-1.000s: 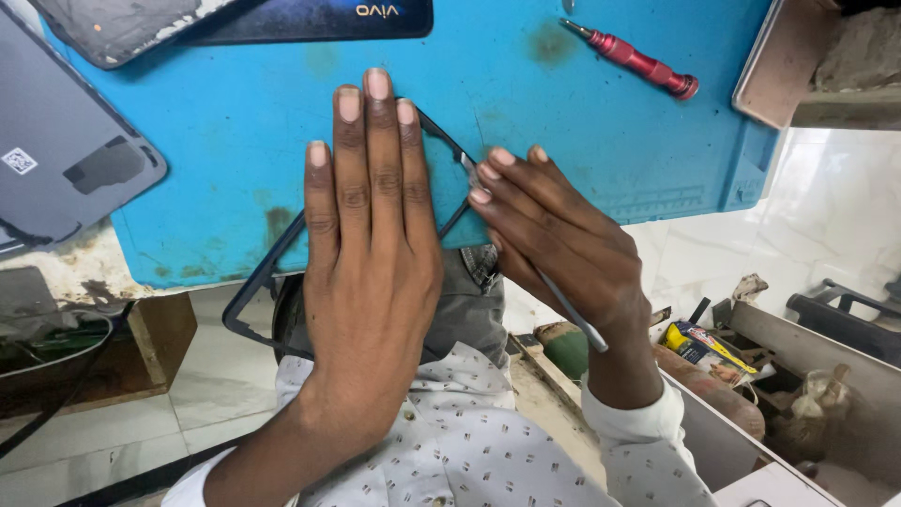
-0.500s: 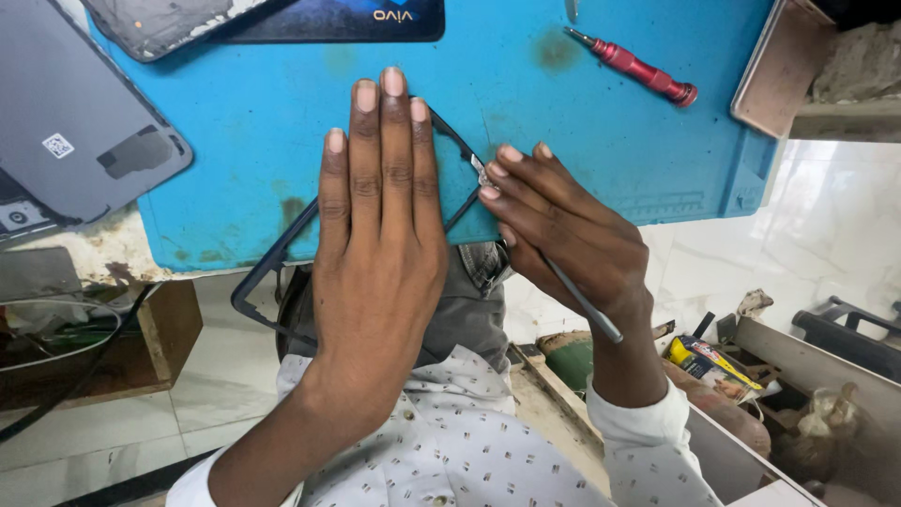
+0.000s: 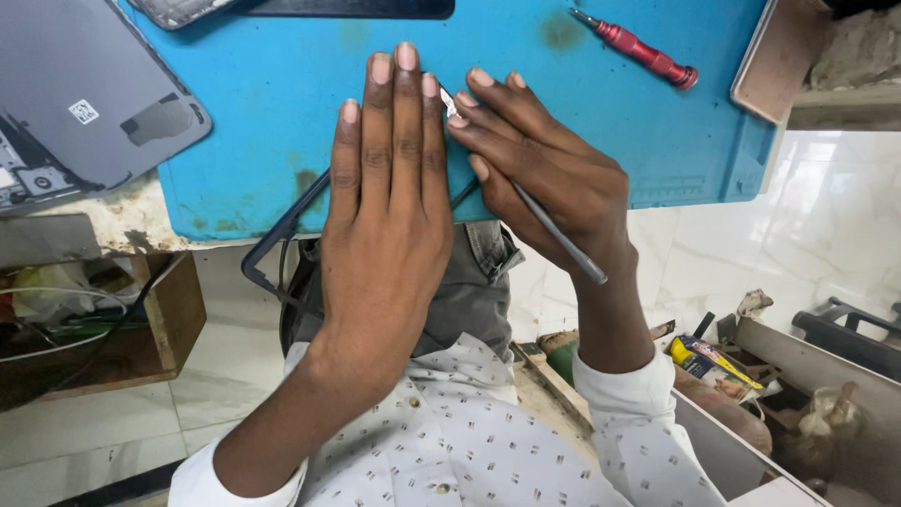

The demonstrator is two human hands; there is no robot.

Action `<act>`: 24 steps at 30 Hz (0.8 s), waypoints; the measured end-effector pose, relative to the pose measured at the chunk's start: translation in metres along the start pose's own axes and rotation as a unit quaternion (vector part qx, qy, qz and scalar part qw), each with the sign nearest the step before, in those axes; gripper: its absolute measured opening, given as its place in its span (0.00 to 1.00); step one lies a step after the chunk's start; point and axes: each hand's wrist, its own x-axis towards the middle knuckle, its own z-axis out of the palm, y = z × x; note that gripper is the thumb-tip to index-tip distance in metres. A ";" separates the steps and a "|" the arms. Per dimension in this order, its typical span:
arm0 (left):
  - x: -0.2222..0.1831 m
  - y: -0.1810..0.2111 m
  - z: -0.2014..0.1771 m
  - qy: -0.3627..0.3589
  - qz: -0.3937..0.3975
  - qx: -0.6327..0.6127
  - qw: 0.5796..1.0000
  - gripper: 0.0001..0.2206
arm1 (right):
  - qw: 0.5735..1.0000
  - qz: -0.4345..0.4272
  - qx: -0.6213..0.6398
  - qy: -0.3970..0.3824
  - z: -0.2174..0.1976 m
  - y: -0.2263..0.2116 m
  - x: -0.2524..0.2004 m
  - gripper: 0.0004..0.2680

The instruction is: The person uses a metal prying tool to carefully separate a black plastic frame from a smartphone screen assembly on a blue work mat. They work along the edges of the frame, then lift the frame away and place it on the table.

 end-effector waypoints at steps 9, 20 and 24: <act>0.000 0.004 -0.010 -0.022 -0.076 -0.062 0.995 0.33 | 1.000 0.018 0.014 0.007 -0.003 -0.005 0.008 0.09; -0.003 0.002 -0.001 -0.002 -0.053 -0.051 0.997 0.32 | 1.000 0.010 0.009 -0.001 0.000 -0.004 0.008 0.09; -0.006 0.003 -0.003 0.005 -0.060 -0.061 0.996 0.30 | 1.000 0.008 0.014 -0.014 -0.002 -0.003 0.006 0.10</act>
